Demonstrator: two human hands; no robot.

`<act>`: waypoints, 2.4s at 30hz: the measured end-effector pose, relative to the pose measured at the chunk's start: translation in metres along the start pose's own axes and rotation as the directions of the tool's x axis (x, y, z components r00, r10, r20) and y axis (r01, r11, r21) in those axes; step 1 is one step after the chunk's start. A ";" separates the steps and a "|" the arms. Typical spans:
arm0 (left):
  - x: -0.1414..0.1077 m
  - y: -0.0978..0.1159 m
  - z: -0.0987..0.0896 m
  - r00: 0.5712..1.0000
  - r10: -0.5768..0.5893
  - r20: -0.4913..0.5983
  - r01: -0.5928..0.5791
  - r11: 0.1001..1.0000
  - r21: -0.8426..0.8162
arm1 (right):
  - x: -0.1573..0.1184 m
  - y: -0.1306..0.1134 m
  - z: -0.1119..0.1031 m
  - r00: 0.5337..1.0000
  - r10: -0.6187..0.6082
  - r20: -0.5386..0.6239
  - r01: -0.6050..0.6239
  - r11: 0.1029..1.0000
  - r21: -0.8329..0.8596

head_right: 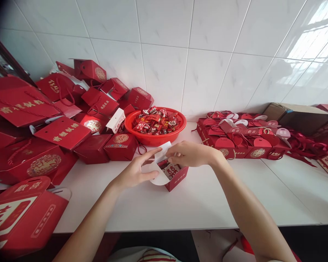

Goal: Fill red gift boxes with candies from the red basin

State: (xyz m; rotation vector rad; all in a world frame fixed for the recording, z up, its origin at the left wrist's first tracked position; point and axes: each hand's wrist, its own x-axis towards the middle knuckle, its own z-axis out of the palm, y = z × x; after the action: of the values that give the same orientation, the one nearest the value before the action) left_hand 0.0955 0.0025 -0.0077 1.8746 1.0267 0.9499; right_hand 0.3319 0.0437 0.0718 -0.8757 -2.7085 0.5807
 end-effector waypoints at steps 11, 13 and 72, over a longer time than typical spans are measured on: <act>-0.004 -0.001 -0.001 0.999 -0.041 0.013 0.040 0.999 0.036 | -0.053 0.013 0.037 0.859 0.191 -0.474 -0.078 0.966 0.248; -0.004 -0.002 -0.001 0.999 -0.030 0.018 0.030 0.999 0.034 | -0.052 0.019 0.049 0.805 0.208 -0.555 -0.073 0.964 0.255; -0.002 0.006 0.010 0.996 -0.070 0.060 0.057 0.978 0.200 | -0.028 0.017 0.120 0.741 0.032 -0.670 0.074 0.989 0.129</act>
State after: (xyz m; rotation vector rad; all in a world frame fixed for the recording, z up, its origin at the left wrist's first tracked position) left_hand 0.1052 -0.0044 -0.0073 2.0090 1.1698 0.7655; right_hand 0.3224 0.0041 -0.0454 -0.8117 -1.9816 0.3532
